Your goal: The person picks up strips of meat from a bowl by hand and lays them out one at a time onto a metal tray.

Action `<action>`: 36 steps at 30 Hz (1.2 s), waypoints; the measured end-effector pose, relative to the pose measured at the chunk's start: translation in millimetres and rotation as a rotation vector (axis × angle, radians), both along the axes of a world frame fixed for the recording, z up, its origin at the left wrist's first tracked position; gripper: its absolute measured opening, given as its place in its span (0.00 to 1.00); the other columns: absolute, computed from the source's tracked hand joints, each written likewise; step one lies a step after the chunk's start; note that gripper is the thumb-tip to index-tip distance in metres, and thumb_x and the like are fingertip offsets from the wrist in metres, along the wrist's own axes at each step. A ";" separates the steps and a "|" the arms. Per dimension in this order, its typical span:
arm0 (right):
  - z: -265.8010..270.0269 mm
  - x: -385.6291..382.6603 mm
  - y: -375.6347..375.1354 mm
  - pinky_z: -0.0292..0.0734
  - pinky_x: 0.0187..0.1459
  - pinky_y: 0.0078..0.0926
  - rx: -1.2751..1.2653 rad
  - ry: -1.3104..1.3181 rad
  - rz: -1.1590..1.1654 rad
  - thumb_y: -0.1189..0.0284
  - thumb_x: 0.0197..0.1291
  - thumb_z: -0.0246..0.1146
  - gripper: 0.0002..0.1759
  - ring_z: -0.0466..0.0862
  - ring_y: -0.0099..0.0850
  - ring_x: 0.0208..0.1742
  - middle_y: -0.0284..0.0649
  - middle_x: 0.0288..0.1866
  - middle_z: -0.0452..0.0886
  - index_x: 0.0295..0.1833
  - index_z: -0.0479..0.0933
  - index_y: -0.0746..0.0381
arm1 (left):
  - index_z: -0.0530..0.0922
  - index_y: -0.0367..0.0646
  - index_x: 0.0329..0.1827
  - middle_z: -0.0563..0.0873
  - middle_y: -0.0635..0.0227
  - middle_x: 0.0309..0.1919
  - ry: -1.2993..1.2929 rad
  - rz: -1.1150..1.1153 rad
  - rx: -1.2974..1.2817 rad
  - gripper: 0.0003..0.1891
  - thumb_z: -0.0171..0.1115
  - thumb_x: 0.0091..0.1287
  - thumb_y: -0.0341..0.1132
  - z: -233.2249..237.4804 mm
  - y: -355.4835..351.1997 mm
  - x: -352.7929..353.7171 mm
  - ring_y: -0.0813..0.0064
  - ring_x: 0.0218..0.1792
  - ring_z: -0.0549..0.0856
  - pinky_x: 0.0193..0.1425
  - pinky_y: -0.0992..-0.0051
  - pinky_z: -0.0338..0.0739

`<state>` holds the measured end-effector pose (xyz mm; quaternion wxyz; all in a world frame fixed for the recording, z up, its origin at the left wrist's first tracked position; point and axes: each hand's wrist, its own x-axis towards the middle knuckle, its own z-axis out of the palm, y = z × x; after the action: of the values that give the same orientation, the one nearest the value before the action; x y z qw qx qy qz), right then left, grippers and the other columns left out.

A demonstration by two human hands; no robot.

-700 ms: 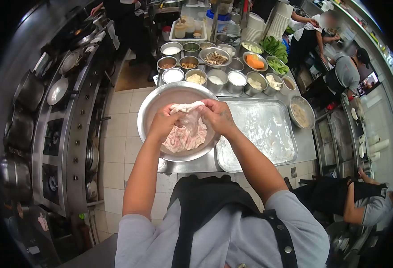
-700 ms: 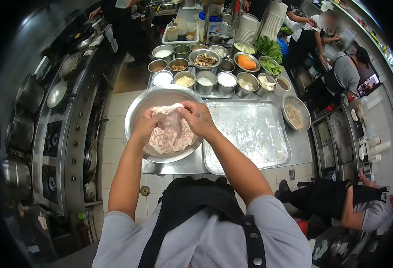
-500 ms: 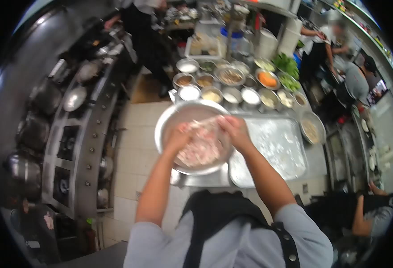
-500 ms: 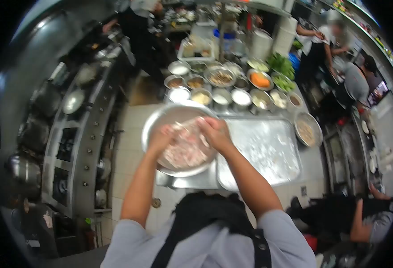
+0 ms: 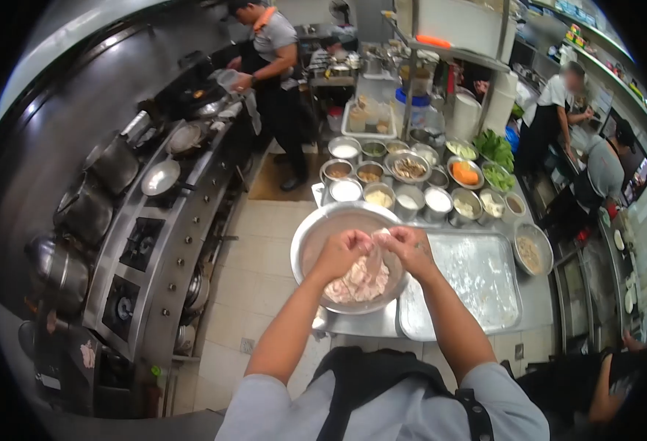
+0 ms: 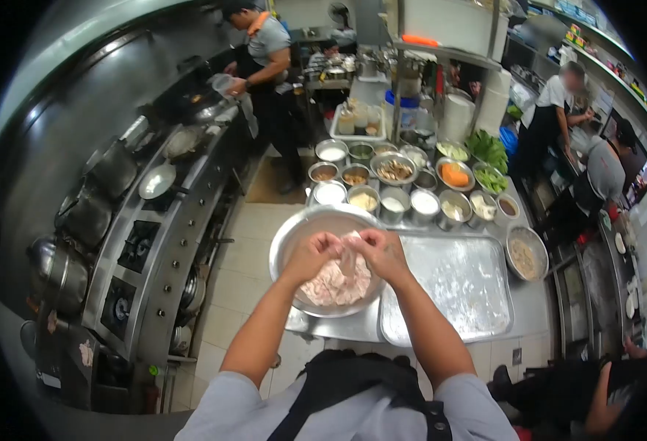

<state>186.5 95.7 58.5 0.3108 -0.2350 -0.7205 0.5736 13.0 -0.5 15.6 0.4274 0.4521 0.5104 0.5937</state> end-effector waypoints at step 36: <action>-51.1 -7.3 19.5 0.74 0.33 0.23 -0.134 -0.021 0.018 0.63 0.67 0.60 0.15 0.76 0.18 0.29 0.30 0.30 0.82 0.45 0.81 0.64 | 0.67 0.36 0.51 0.81 0.59 0.42 -0.678 0.274 0.135 0.15 0.55 0.62 0.19 1.3 37.6 5.6 0.69 0.41 0.84 0.44 0.68 0.83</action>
<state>179.2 115.3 7.4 0.2816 -0.2550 -0.6858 0.6207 18.5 37.1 16.9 0.4580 0.1845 0.3551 0.7938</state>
